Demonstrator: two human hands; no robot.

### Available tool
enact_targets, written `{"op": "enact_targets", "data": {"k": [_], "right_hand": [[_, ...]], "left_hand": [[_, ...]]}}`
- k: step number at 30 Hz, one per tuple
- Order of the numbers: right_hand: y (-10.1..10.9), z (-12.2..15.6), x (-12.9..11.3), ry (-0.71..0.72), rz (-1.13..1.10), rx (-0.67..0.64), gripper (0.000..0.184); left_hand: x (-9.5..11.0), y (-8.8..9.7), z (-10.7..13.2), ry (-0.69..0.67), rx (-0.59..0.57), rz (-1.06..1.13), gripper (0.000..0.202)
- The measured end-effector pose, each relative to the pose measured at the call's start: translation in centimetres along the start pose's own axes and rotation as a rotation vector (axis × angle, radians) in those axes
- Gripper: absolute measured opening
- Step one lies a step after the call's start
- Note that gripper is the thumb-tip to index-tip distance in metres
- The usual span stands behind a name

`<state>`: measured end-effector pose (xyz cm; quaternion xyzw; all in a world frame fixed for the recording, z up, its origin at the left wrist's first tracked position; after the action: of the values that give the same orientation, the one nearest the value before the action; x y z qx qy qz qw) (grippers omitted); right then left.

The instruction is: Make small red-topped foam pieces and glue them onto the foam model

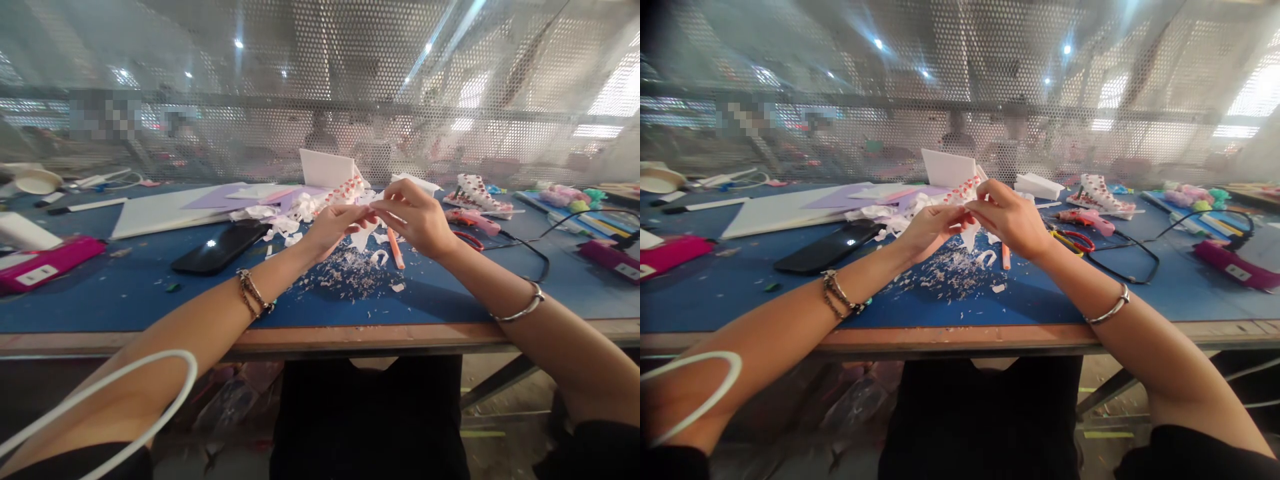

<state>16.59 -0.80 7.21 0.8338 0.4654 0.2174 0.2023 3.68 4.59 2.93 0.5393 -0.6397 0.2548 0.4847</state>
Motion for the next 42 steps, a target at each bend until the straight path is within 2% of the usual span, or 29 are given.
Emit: {"op": "enact_targets", "data": {"k": [11,18,26,32,34,36,40,42], "right_hand": [[-0.3,-0.1,0.2,-0.008,0.147,-0.069,0.021],[-0.2,-0.1,0.1,-0.101,0.167,-0.131,0.023],[-0.4,0.1,0.0,-0.013,0.269,-0.132,0.030],[-0.3,0.1,0.0,-0.008,0.296,-0.116,0.028],[-0.3,0.0,0.0,-0.020,0.300,-0.134,0.027],[-0.3,-0.2,0.1,-0.056,0.287,-0.160,0.024],[-0.5,-0.4,0.4,-0.161,0.256,-0.213,0.018],[-0.8,-0.4,0.5,-0.182,0.244,-0.253,0.017]], "left_hand": [[0.0,0.2,0.0,-0.015,0.059,0.027,0.018],[-0.2,0.2,-0.2,-0.014,0.051,-0.008,0.022],[-0.5,0.3,-0.2,0.009,0.044,-0.008,0.021],[-0.5,0.1,-0.3,-0.018,0.014,-0.029,0.024],[-0.3,0.2,-0.3,-0.052,0.027,-0.120,0.027],[0.5,0.5,-0.2,-0.137,0.097,-0.301,0.031],[3.7,0.5,1.1,-0.467,0.294,-0.783,0.043],[4.8,-0.3,1.7,-0.607,0.271,-0.992,0.035]]}}
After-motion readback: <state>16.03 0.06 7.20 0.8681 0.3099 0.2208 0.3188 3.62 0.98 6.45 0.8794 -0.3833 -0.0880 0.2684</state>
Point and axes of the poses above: each hand's wrist, its own z-axis away from the middle knuckle, its own y-axis out of the back of the hand, x = y × z, the point moved 6 cm from there along -z, towards the middle knuckle, and after that the axes turned 11 degrees about -z, right-handed, at the moved point
